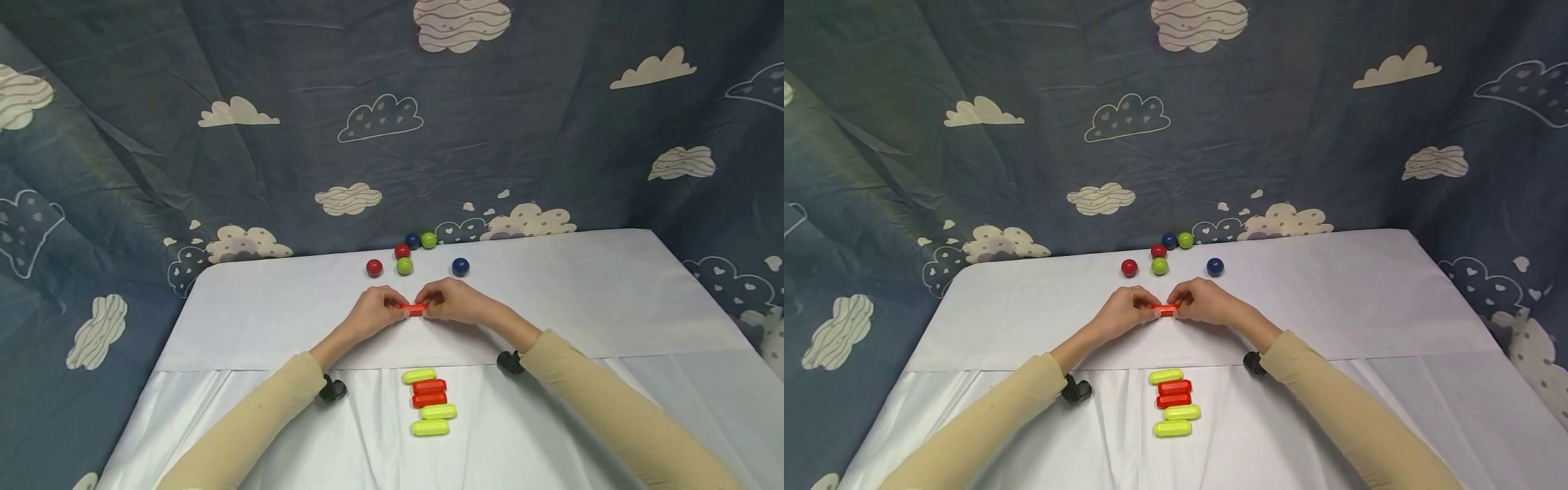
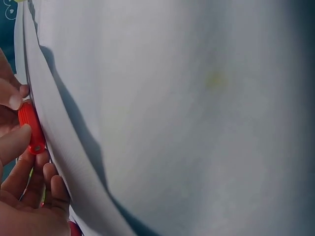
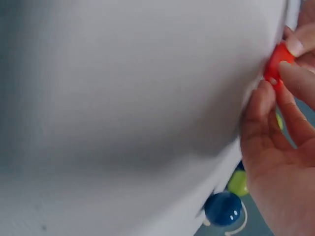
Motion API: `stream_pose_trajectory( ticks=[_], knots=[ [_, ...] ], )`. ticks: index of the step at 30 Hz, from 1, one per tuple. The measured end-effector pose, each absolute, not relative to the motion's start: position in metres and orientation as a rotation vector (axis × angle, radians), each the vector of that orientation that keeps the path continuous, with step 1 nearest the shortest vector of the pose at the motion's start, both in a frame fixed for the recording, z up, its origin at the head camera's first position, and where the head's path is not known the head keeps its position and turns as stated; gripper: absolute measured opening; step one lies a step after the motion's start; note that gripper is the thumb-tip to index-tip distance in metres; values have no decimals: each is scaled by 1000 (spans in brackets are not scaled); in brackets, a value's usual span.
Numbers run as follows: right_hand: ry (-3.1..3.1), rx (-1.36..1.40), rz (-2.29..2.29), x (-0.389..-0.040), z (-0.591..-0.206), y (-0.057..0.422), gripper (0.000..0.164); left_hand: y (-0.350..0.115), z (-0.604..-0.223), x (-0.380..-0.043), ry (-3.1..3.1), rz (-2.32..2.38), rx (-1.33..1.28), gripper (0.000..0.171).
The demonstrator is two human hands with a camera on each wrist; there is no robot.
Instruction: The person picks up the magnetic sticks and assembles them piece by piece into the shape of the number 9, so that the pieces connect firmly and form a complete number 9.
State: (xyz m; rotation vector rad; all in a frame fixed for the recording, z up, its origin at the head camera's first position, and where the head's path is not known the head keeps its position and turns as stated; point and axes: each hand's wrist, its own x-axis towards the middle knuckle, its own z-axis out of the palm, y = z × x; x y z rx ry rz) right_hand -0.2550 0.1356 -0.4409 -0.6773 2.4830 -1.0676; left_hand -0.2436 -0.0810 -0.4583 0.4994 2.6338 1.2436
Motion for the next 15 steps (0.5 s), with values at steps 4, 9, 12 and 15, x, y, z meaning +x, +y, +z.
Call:
stream_pose_trajectory(
  ticks=[4, 9, 12, 15],
  knots=[
    [2545, -630, -1104, -259, -435, 148, 23, -80, -458, -244, 2632, 1239, 507, 13],
    [2752, -521, -1138, -269, -429, 168, 20, -81, -458, -244, 2638, 1224, 499, 14],
    [2871, -452, -1131, -277, -428, 179, 21, -81, -458, -244, 2637, 1218, 501, 14],
    [2921, -381, -1092, -285, -431, 188, 26, -81, -458, -244, 2634, 1213, 515, 15]
  ],
)
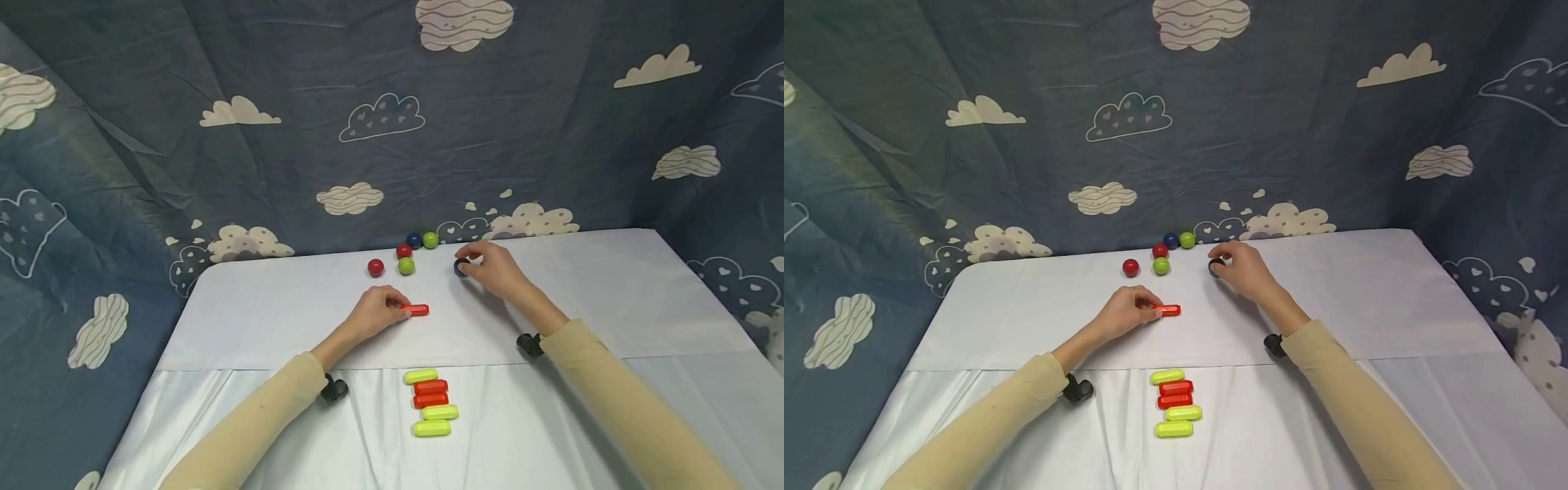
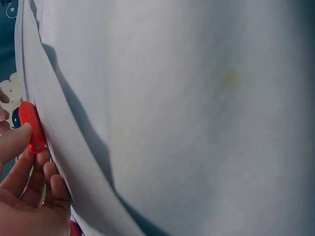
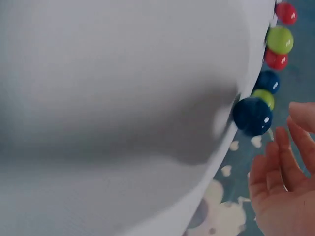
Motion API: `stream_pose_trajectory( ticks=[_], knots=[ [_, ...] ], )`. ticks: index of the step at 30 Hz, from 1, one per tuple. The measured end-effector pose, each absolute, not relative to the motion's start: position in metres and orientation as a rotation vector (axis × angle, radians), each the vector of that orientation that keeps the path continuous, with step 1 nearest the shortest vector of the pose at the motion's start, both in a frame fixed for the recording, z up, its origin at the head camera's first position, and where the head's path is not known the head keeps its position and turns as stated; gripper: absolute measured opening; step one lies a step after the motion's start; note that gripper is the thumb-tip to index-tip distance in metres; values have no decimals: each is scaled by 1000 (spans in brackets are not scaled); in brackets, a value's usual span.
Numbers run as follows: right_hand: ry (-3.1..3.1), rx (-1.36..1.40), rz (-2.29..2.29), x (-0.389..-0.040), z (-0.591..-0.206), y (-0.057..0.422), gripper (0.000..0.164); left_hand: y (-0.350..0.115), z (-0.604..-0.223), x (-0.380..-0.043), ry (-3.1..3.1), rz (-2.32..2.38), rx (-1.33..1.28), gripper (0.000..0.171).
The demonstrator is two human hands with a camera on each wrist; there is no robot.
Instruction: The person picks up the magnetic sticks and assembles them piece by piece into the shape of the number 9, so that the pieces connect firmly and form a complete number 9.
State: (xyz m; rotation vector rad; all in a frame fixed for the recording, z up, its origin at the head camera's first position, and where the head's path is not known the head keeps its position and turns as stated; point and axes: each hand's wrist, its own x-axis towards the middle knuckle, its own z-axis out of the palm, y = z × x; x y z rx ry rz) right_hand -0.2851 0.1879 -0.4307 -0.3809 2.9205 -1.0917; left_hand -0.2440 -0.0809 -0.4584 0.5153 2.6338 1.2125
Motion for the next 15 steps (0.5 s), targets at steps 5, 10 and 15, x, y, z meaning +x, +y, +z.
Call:
stream_pose_trajectory(
  ticks=[5, 10, 15],
  knots=[
    [2823, -311, -1076, -296, -438, 196, 41, -81, -458, -244, 2629, 1208, 518, 14],
    [2753, -335, -1102, -302, -445, 197, 46, -82, -459, -245, 2628, 1213, 508, 14],
    [2756, -342, -1085, -302, -447, 197, 44, -83, -458, -245, 2624, 1200, 508, 15]
  ],
)
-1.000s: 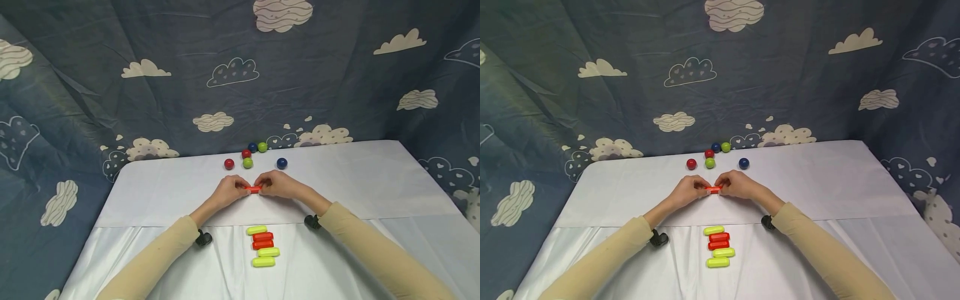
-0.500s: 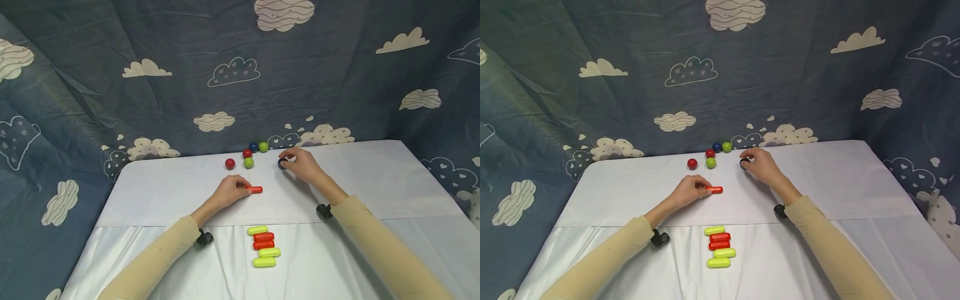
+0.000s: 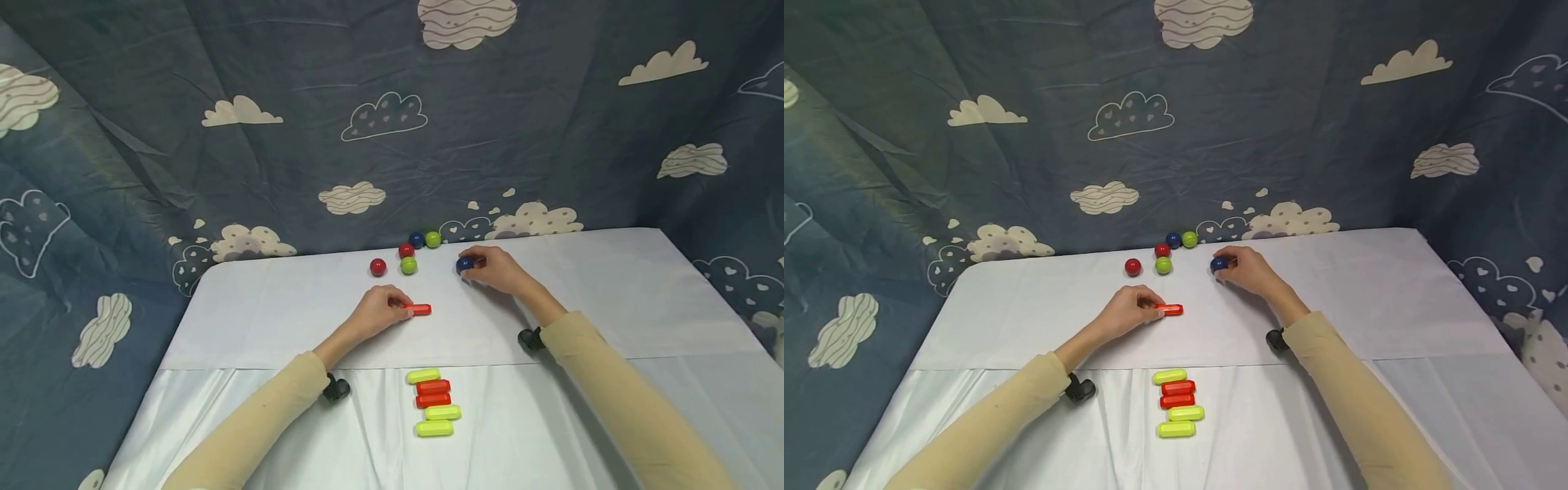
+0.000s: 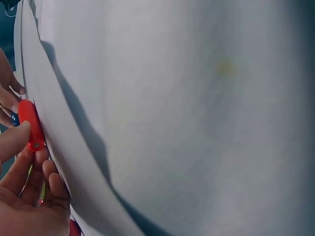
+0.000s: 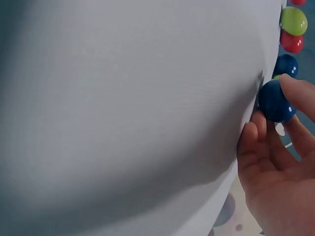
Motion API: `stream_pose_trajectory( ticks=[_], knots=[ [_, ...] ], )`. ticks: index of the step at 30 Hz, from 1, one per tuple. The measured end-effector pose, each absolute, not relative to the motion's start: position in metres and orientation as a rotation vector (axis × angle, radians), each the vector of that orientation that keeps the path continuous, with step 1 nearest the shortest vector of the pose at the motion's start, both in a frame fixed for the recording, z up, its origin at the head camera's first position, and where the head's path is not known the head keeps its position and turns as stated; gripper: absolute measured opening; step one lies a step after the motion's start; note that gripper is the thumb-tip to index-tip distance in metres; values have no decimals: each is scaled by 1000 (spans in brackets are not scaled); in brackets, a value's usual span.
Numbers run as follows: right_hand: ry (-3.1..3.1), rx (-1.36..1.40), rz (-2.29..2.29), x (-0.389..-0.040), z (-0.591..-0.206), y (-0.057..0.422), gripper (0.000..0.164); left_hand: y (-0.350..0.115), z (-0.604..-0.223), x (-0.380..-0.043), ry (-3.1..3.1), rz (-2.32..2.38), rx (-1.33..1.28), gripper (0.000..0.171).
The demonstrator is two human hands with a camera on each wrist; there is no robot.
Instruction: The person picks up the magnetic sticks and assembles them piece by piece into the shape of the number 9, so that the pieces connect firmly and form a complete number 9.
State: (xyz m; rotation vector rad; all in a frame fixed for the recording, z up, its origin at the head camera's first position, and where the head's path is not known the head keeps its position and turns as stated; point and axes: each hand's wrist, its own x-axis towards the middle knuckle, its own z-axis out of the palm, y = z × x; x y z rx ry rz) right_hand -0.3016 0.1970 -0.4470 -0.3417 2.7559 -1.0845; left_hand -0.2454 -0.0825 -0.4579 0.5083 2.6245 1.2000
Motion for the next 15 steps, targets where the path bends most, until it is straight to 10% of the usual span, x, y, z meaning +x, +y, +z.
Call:
stream_pose_trajectory(
  ticks=[15],
  knots=[
    [2672, -482, -1082, -262, -436, 179, 44, -82, -456, -245, 2632, 1172, 535, 13]
  ],
)
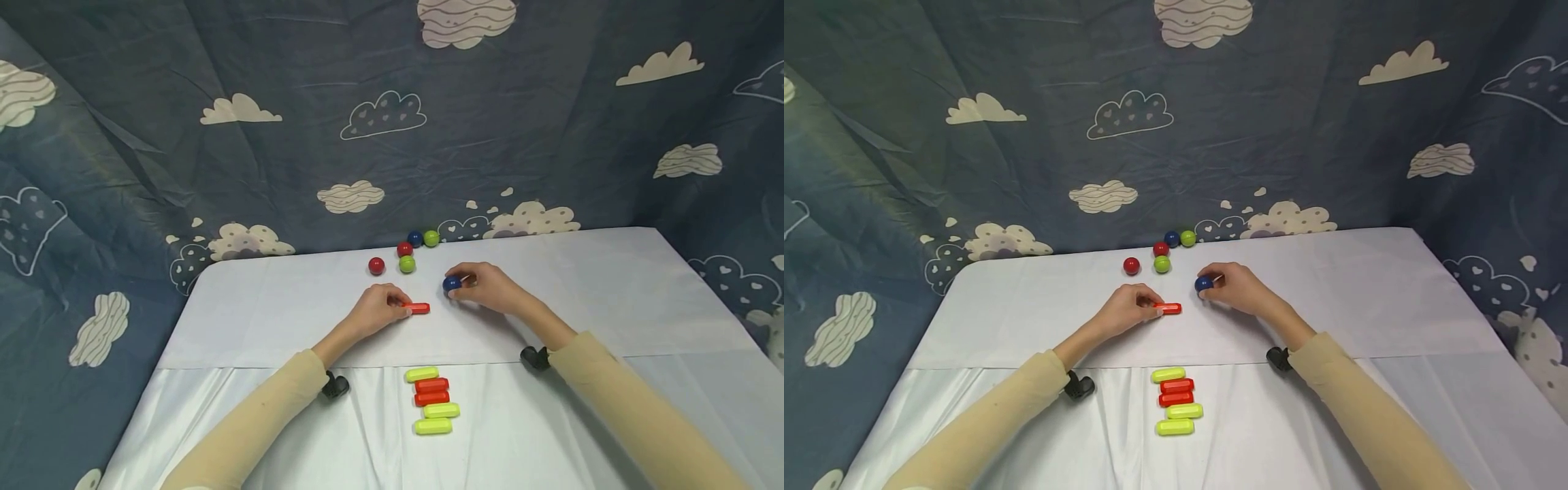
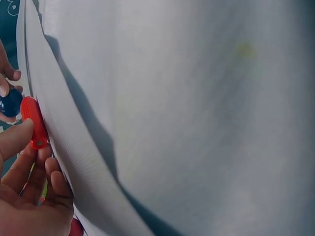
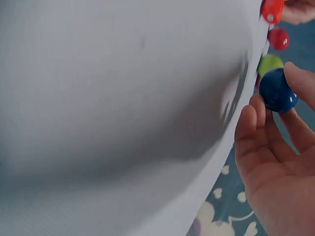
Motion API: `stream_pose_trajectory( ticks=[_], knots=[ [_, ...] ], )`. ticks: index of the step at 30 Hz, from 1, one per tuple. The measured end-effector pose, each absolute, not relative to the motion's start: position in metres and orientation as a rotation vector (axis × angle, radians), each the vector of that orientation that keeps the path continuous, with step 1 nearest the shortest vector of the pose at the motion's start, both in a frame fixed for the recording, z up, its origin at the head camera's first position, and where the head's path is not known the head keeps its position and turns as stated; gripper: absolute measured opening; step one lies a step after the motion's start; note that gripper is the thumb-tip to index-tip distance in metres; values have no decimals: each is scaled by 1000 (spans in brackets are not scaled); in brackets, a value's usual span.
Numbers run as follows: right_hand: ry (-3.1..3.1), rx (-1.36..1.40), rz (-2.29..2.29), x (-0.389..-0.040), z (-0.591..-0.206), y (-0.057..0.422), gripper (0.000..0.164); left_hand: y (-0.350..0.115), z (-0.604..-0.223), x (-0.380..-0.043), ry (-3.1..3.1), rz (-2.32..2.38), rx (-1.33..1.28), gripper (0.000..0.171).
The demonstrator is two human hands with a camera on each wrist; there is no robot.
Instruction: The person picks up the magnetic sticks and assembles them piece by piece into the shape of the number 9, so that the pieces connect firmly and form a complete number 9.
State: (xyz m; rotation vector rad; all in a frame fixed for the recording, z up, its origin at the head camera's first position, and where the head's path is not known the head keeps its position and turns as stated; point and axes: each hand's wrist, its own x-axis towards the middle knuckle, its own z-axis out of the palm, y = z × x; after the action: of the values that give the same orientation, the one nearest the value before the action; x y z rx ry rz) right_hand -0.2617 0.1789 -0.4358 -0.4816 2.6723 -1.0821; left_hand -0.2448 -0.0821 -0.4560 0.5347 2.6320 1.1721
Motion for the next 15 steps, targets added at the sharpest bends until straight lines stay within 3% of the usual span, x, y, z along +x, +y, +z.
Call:
stream_pose_trajectory(
  ticks=[15],
  knots=[
    [2607, -622, -1066, -245, -443, 159, 37, -83, -461, -247, 2622, 1222, 523, 11]
  ],
)
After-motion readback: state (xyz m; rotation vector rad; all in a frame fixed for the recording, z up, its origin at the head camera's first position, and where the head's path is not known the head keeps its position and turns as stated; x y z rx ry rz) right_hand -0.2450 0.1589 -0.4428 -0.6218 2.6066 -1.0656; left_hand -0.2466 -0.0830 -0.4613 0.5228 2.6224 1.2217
